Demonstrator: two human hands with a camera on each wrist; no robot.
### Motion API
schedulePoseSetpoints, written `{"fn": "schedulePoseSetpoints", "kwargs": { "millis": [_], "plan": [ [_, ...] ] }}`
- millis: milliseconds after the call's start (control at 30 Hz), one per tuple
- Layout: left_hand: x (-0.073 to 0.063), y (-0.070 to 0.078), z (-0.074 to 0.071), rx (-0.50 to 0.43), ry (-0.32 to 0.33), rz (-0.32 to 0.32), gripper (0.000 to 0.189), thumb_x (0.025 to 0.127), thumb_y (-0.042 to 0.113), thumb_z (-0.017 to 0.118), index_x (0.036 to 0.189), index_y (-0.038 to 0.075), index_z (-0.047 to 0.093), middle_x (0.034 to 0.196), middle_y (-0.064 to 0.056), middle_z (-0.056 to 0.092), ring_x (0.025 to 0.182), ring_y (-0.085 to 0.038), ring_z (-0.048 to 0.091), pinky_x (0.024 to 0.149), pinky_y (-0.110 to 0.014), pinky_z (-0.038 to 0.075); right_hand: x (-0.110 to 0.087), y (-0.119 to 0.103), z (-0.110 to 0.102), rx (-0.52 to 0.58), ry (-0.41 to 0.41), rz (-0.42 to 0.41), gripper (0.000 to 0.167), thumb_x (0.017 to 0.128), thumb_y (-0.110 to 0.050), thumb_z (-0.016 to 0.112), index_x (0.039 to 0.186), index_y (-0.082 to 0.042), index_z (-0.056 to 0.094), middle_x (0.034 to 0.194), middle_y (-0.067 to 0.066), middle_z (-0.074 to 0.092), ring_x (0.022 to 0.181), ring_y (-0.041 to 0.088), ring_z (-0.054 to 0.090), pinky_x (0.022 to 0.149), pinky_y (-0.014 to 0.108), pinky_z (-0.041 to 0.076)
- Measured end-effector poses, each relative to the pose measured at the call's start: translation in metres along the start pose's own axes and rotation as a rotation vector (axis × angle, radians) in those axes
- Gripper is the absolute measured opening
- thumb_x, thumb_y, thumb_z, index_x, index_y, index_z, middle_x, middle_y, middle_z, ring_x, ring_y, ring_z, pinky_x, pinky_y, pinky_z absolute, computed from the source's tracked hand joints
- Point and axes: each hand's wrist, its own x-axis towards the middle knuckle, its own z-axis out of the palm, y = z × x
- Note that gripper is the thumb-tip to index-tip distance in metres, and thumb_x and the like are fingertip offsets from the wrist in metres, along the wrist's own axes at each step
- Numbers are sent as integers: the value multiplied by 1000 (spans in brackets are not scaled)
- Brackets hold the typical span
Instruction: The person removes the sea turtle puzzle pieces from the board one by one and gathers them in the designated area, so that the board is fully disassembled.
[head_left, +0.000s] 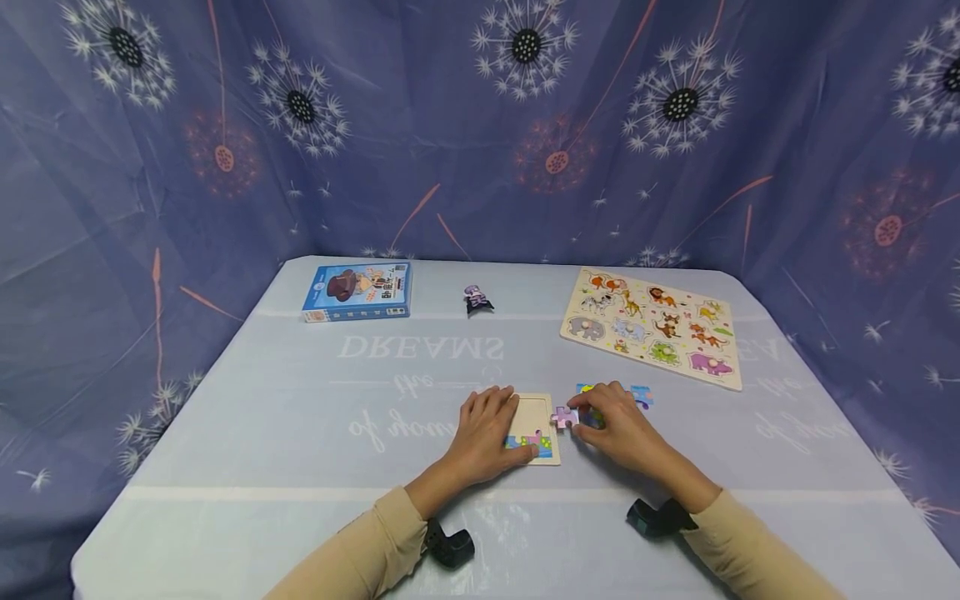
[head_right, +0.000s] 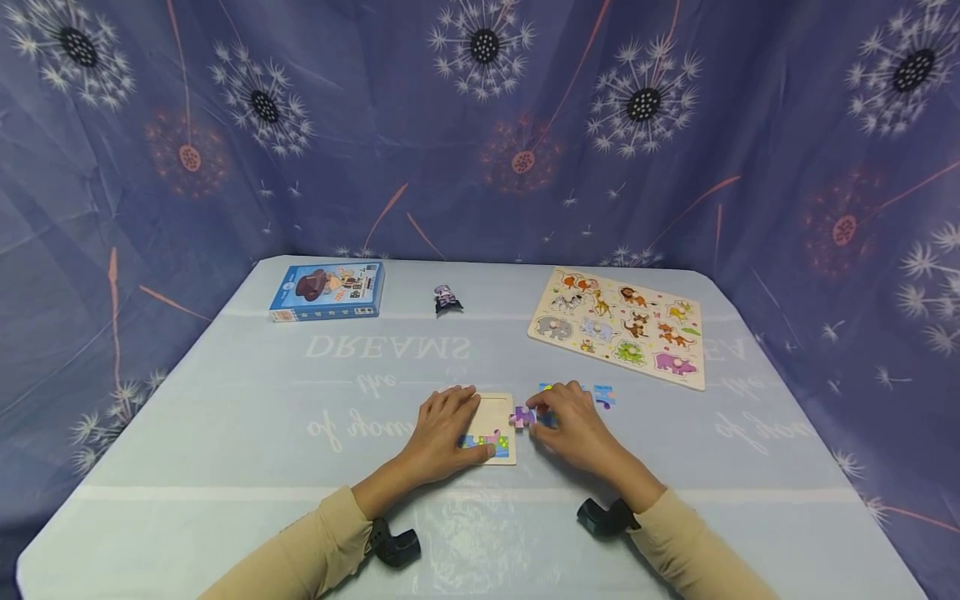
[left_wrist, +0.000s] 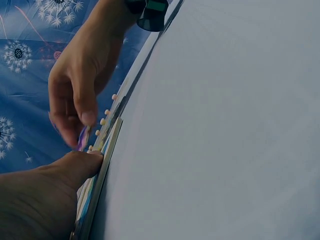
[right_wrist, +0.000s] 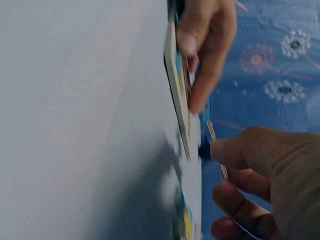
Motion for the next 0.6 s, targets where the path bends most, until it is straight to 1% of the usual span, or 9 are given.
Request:
{"fn": "schedulePoseSetpoints", "kwargs": {
  "millis": [100, 300, 433, 600],
  "plan": [
    [0, 0, 1, -5, -5, -3, 81, 80, 53, 64, 140, 3, 43, 147, -11, 38, 139, -29, 30, 113, -55, 17, -6, 12, -12, 8, 9, 9, 30, 74, -10, 77, 102, -13, 68, 87, -2, 61, 84, 16, 46, 74, 30, 33],
    [1, 0, 2, -11, -1, -2, 81, 80, 53, 64, 140, 3, 42, 147, -11, 38, 139, -30, 29, 113, -55, 17, -22, 41, -34, -33, 30, 14, 31, 74, -9, 76, 104, -13, 68, 90, -2, 62, 87, 12, 45, 77, 30, 31],
    [0, 0, 2, -16, 0, -5, 80, 80, 51, 64, 140, 3, 43, 146, -12, 39, 138, -30, 30, 112, -56, 17, -32, 58, -45, -57, 37, 17, 31, 74, -7, 75, 104, -13, 68, 91, 0, 62, 88, 13, 45, 76, 29, 31],
    [1, 0, 3, -22, 2, -10, 80, 80, 52, 63, 140, 4, 43, 147, -12, 38, 138, -30, 30, 112, -56, 16, -43, 75, -55, -66, 21, 52, 32, 74, -6, 75, 105, -12, 68, 94, 1, 62, 89, 14, 46, 75, 27, 33]
  ]
}}
